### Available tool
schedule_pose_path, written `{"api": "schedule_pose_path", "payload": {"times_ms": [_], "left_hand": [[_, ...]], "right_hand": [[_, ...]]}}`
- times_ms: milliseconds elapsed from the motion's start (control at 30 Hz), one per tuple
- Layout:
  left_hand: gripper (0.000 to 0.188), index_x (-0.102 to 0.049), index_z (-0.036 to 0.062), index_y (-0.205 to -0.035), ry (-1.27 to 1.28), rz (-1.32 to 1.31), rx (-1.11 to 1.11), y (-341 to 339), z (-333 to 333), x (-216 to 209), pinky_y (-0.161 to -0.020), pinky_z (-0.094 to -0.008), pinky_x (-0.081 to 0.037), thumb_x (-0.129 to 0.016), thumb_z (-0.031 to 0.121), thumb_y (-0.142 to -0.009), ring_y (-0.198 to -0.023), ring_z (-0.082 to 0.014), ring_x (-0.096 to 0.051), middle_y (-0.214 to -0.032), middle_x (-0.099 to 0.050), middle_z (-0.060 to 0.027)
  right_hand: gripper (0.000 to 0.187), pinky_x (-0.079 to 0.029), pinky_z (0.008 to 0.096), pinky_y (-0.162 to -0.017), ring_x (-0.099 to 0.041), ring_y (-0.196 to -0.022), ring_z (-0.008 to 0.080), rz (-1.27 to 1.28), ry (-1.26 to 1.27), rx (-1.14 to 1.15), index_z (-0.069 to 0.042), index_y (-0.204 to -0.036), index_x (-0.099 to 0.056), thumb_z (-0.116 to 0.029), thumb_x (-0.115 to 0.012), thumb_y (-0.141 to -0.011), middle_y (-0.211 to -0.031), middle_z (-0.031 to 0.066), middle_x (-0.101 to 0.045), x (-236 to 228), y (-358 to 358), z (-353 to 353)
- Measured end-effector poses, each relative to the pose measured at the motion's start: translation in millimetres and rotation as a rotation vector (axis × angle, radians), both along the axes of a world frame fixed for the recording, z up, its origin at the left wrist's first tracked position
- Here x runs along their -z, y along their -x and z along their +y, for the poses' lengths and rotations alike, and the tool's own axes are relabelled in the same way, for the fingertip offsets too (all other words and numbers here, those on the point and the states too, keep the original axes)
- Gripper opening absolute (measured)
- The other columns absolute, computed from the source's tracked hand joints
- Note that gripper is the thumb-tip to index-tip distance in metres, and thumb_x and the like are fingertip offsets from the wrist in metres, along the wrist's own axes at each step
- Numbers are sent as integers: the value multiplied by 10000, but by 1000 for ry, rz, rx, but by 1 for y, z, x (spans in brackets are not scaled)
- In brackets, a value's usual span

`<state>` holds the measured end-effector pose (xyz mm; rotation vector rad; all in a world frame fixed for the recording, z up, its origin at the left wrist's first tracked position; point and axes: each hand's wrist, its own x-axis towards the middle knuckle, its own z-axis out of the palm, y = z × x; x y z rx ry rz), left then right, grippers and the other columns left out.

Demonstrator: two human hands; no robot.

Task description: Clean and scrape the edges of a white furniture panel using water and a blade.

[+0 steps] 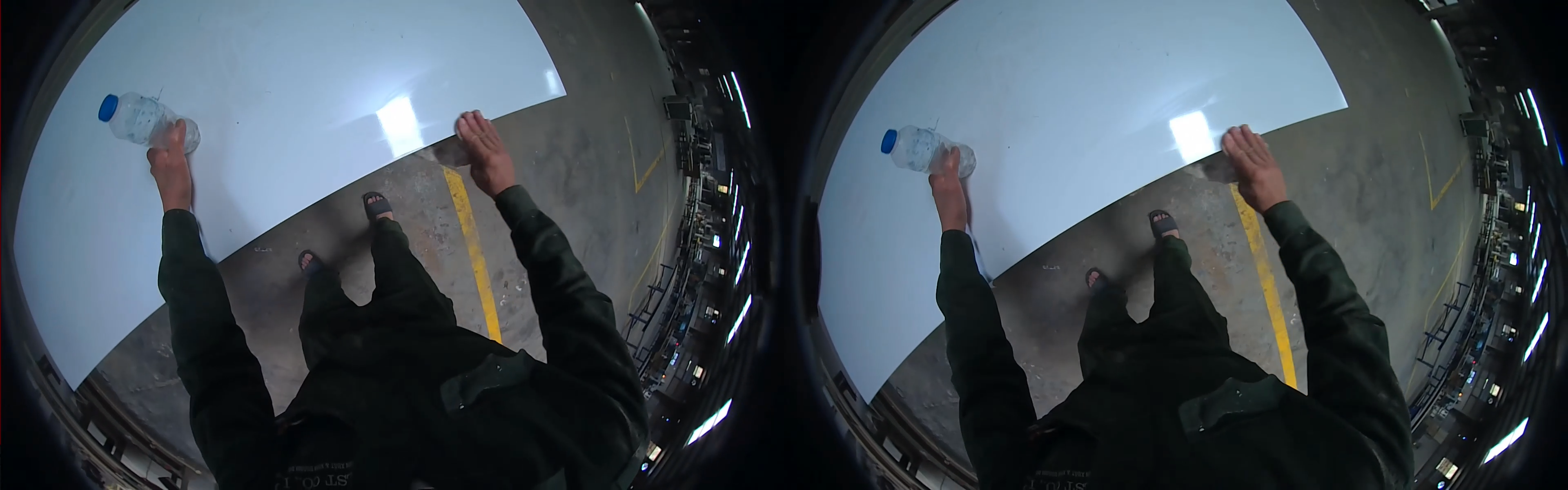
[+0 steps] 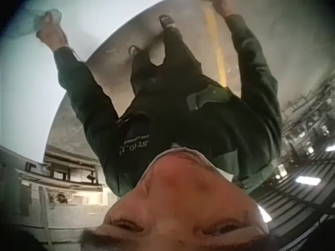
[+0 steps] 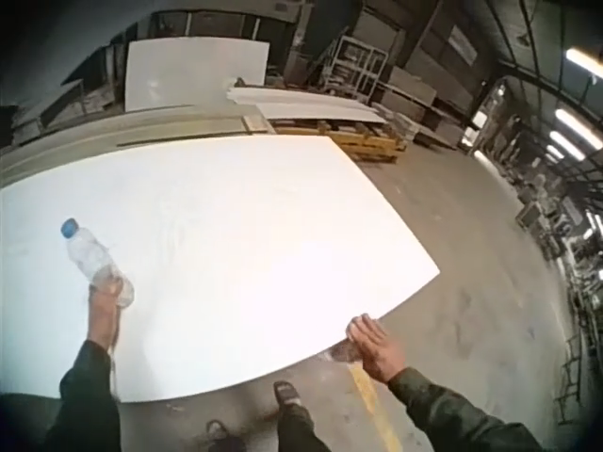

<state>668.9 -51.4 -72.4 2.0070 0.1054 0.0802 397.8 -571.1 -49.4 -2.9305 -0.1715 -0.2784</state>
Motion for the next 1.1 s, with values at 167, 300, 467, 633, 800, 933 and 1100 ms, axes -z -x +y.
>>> {"api": "schedule_pose_path", "payload": {"times_ms": [167,300,467,633,800,933,1100], "left_hand": [[650,-594,-33,-1400,52,-58,-94,18,-23,-24,-1143,-398,-396,-679,442,-965,-1271,-313,-582,-1384,-629,-193],[568,-565,-31,-1416,230,-145,-227,37,-31,-30,-1138,-392,-408,-646,331,-986,-1257,-287,-603,-1348,-655,-195],[510,-532,-130,-1384,507,-258,-429,105,-73,-41,-1088,-423,-466,-543,197,-994,-1219,-351,-636,-1249,-677,-275],[574,-540,-90,-1403,594,-258,-735,199,-101,-53,-1044,-466,-492,-561,278,-963,-1203,-373,-641,-1276,-662,-279],[593,-577,-33,-1370,616,-263,-904,284,-138,-43,-1059,-487,-483,-609,337,-909,-1165,-398,-648,-1291,-650,-272],[578,-580,-33,-1355,659,-294,-1047,344,-157,-15,-1061,-485,-483,-603,336,-911,-1180,-393,-645,-1293,-650,-258],[578,-562,-40,-1381,711,-340,-1244,369,-168,-1,-1046,-462,-482,-576,330,-939,-1168,-366,-652,-1289,-660,-256]], "right_hand": [[752,-302,558,-1263,-359,-1551,326,68,-217,-343,-125,-1529,-532,97,-604,-814,-1613,119,-481,22,-13,115],[637,-228,528,-1304,-296,-1580,305,164,-382,-579,-106,-1570,-465,-135,-562,-940,-1679,105,-378,73,-55,157],[688,-327,493,-1254,-415,-1521,321,174,-117,-670,-93,-1522,-522,98,-581,-863,-1561,115,-540,56,-120,-22],[623,-310,467,-1275,-414,-1523,279,379,-27,-985,-86,-1447,-611,59,-636,-842,-1558,97,-543,10,-184,-53],[712,-321,478,-1266,-400,-1520,331,289,-97,-1284,-54,-1503,-524,68,-614,-807,-1602,126,-481,23,-225,97],[673,-320,513,-1259,-393,-1515,374,354,77,-1362,-27,-1490,-528,53,-613,-827,-1587,159,-482,20,-211,57],[677,-307,530,-1261,-378,-1537,349,320,181,-1398,-41,-1486,-543,54,-594,-817,-1601,138,-481,25,-225,10]]}}
